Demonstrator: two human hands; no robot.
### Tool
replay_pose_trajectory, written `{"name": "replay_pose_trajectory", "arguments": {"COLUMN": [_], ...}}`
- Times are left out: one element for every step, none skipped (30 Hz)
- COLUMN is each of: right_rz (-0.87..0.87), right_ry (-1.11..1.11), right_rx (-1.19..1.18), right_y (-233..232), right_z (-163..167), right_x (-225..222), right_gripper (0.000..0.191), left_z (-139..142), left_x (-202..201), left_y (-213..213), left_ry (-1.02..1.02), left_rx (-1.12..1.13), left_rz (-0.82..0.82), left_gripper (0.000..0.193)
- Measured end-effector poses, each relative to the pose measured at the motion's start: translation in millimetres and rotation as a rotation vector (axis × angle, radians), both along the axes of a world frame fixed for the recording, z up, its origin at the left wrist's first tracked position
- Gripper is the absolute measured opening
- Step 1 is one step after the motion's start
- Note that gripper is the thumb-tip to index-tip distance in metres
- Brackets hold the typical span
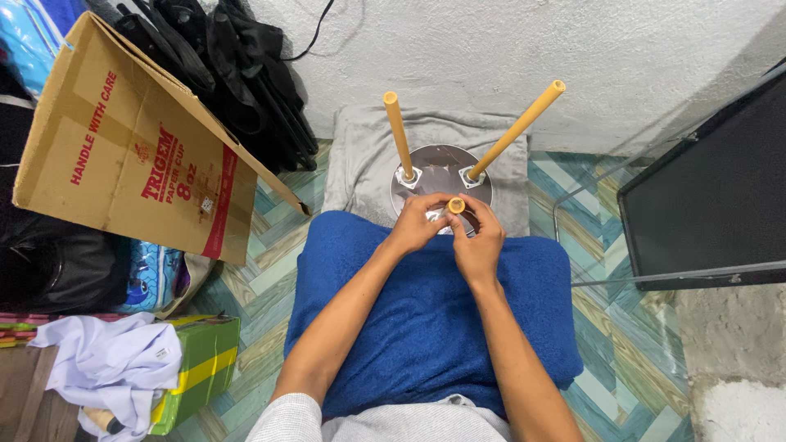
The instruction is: The person sits on the floor with a small round stool across their lap, flips the stool upside down, and unscrews its wooden legs from the metal mounting brackets by hand. They then work at loosening a leg fitting with their fingers.
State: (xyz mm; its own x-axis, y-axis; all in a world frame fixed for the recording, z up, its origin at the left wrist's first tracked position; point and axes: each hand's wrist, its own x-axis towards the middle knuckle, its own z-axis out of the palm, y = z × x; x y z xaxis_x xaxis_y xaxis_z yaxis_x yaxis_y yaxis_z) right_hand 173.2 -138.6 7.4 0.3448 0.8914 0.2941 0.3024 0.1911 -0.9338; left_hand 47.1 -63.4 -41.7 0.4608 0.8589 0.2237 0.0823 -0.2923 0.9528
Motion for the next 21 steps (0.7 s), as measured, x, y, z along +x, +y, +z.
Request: {"name": "replay_pose_trajectory", "arguments": {"right_rz": [0.009, 0.011, 0.013, 0.015, 0.027, 0.039, 0.052, 0.056, 0.059, 0.063, 0.068, 0.072, 0.077, 0.077, 0.076, 0.074, 0.07, 0.067, 0.064, 0.057, 0.049], "right_ry": [-0.011, -0.019, -0.028, -0.036, -0.031, -0.026, -0.021, -0.031, -0.041, -0.05, -0.047, -0.044, -0.041, -0.031, -0.02, -0.009, 0.006, 0.021, 0.037, 0.04, 0.044], "right_rx": [0.003, -0.005, -0.013, -0.021, -0.017, -0.013, -0.008, -0.016, -0.024, -0.033, -0.031, -0.028, -0.026, -0.023, -0.019, -0.017, -0.024, -0.031, -0.038, -0.032, -0.026], "right_y": [0, 1, 1, 2, 2, 3, 3, 4, 4, 4, 3, 3, 3, 3, 4, 4, 3, 3, 3, 3, 2], "right_z": [0, 0, 0, 0, -1, -1, -1, -1, -1, -1, -1, -2, -2, -2, -2, -2, -2, -2, -1, -1, -1], "right_x": [1, 2, 3, 4, 5, 5, 6, 7, 8, 9, 8, 8, 8, 8, 7, 6, 5, 5, 4, 2, 1], "right_gripper": [0.036, 0.036, 0.036, 0.037, 0.037, 0.037, 0.036, 0.036, 0.037, 0.037, 0.037, 0.038, 0.038, 0.041, 0.043, 0.046, 0.047, 0.047, 0.048, 0.048, 0.048], "left_z": [-1, -2, -2, -2, -2, -1, 0, 1, 2, 3, 4, 5, 6, 7, 8, 9, 10, 12, 13, 13, 14], "left_x": [1, 1, 1, 1, 1, 0, 0, -1, -1, -1, -1, -1, -1, -2, -2, -2, -2, -2, -2, -2, -2], "left_y": [0, 0, 0, 0, 0, 0, 0, 0, -1, -1, -1, -2, -2, -2, -1, -1, -1, -1, -1, -1, -1], "left_ry": [-0.002, -0.005, -0.008, -0.011, -0.007, -0.002, 0.002, 0.017, 0.031, 0.045, 0.052, 0.057, 0.062, 0.056, 0.05, 0.044, 0.035, 0.025, 0.016, 0.017, 0.018], "left_rx": [-0.005, -0.029, -0.053, -0.078, -0.059, -0.039, -0.019, -0.006, 0.006, 0.019, 0.028, 0.037, 0.046, 0.059, 0.072, 0.084, 0.088, 0.092, 0.096, 0.09, 0.084], "left_rz": [0.009, 0.011, 0.014, 0.015, 0.016, 0.018, 0.02, 0.031, 0.042, 0.053, 0.054, 0.056, 0.058, 0.049, 0.04, 0.029, 0.012, -0.006, -0.022, -0.025, -0.028], "left_gripper": [0.039, 0.04, 0.04, 0.041, 0.042, 0.043, 0.043, 0.044, 0.044, 0.044, 0.045, 0.045, 0.046, 0.047, 0.048, 0.05, 0.052, 0.054, 0.056, 0.055, 0.053]}}
